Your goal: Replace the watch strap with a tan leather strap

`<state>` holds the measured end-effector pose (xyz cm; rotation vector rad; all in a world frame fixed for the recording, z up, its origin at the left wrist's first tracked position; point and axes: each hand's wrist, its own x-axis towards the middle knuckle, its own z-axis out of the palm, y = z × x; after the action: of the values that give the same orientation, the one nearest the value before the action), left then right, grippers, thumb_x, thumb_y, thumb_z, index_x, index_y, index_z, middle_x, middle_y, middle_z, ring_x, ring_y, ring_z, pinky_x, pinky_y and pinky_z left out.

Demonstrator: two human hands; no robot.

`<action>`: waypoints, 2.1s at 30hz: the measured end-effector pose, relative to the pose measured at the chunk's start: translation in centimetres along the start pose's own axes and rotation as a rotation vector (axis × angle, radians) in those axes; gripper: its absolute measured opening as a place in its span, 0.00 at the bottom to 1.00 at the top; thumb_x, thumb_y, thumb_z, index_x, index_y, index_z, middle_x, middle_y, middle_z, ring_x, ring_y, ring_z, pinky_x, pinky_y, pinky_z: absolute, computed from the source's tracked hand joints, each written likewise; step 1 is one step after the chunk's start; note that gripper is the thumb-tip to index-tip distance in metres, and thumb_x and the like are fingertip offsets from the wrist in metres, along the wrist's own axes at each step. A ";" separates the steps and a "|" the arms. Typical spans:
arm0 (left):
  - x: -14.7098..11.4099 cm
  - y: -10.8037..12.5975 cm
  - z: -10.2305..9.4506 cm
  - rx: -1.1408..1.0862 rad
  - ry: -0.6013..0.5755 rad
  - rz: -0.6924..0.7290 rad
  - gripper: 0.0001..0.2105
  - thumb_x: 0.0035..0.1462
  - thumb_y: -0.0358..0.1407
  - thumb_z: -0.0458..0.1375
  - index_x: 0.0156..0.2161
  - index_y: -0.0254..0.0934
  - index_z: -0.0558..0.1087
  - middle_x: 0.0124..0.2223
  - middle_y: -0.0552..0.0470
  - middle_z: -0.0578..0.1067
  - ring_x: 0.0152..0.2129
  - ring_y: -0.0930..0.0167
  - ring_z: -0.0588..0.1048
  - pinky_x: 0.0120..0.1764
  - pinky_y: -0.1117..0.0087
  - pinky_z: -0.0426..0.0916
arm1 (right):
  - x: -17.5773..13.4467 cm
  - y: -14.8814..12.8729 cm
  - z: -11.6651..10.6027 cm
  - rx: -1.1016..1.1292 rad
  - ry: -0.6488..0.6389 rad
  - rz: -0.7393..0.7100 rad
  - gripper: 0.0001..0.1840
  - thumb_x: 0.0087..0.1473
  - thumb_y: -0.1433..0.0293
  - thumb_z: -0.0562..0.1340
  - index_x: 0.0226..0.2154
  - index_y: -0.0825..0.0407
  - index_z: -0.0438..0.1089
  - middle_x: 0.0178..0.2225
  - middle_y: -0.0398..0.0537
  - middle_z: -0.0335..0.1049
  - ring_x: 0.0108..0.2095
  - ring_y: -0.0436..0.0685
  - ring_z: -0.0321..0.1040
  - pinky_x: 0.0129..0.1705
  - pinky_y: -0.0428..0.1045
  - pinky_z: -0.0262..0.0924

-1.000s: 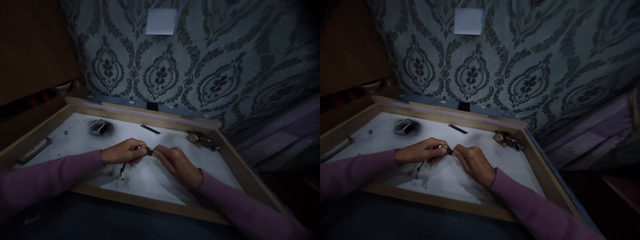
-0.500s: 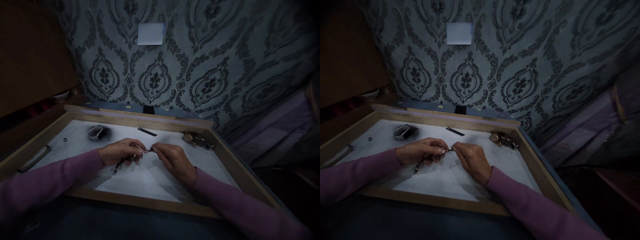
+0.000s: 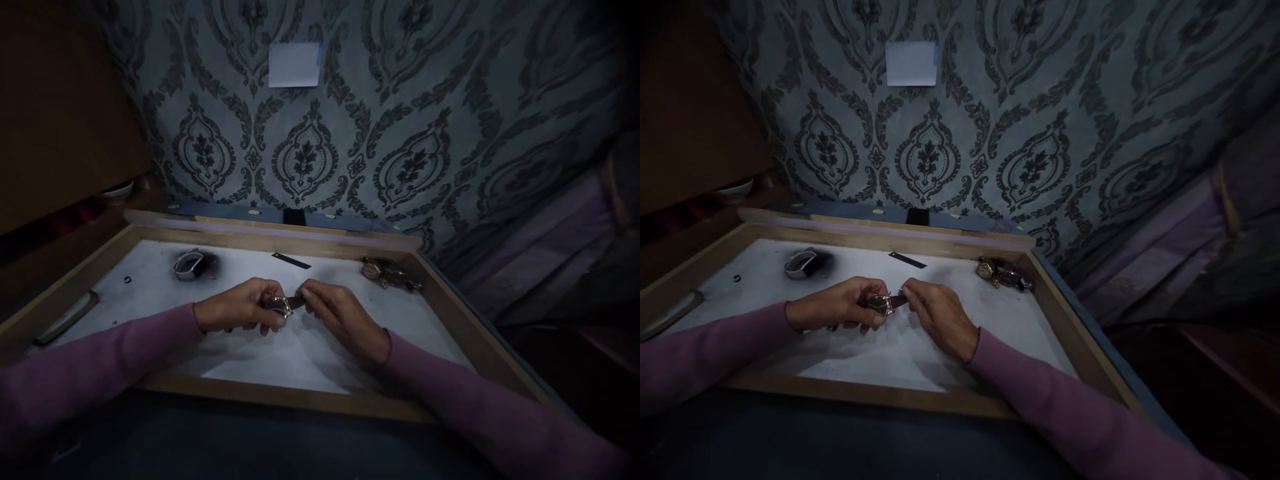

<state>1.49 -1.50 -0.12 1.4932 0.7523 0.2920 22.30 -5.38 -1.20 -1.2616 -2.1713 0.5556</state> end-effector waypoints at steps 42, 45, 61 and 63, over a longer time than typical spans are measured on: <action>-0.5 0.1 -0.6 0.162 0.001 0.206 0.10 0.55 0.39 0.60 0.32 0.35 0.65 0.25 0.58 0.67 0.19 0.78 0.65 0.21 0.77 0.61 | 0.6 0.4 -0.2 0.408 -0.091 0.066 0.24 0.62 0.53 0.55 0.24 0.53 0.64 0.16 0.37 0.59 0.16 0.45 0.50 0.18 0.42 0.46; -0.5 0.2 -0.8 0.171 -0.002 0.198 0.11 0.55 0.40 0.61 0.32 0.34 0.66 0.25 0.57 0.68 0.19 0.78 0.65 0.21 0.77 0.60 | 0.7 0.4 -0.5 0.343 -0.105 -0.009 0.24 0.63 0.53 0.53 0.24 0.52 0.62 0.17 0.37 0.56 0.19 0.46 0.53 0.21 0.43 0.48; -0.4 0.3 -1.2 0.101 -0.042 0.204 0.11 0.54 0.41 0.61 0.33 0.35 0.67 0.25 0.57 0.69 0.20 0.78 0.65 0.23 0.76 0.60 | 0.9 0.6 -1.9 0.345 -0.215 -0.084 0.24 0.64 0.54 0.52 0.30 0.55 0.69 0.19 0.40 0.61 0.21 0.48 0.55 0.23 0.44 0.49; -0.5 0.2 -1.2 0.066 -0.049 0.199 0.11 0.54 0.41 0.61 0.33 0.35 0.67 0.26 0.57 0.69 0.19 0.78 0.65 0.24 0.76 0.60 | 0.9 0.6 -2.0 0.346 -0.219 -0.080 0.24 0.64 0.53 0.52 0.31 0.55 0.69 0.19 0.40 0.61 0.21 0.48 0.55 0.23 0.44 0.49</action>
<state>0.50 -0.85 0.35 1.6348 0.5800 0.3826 23.60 -4.13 0.22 -0.9605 -2.1665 1.0265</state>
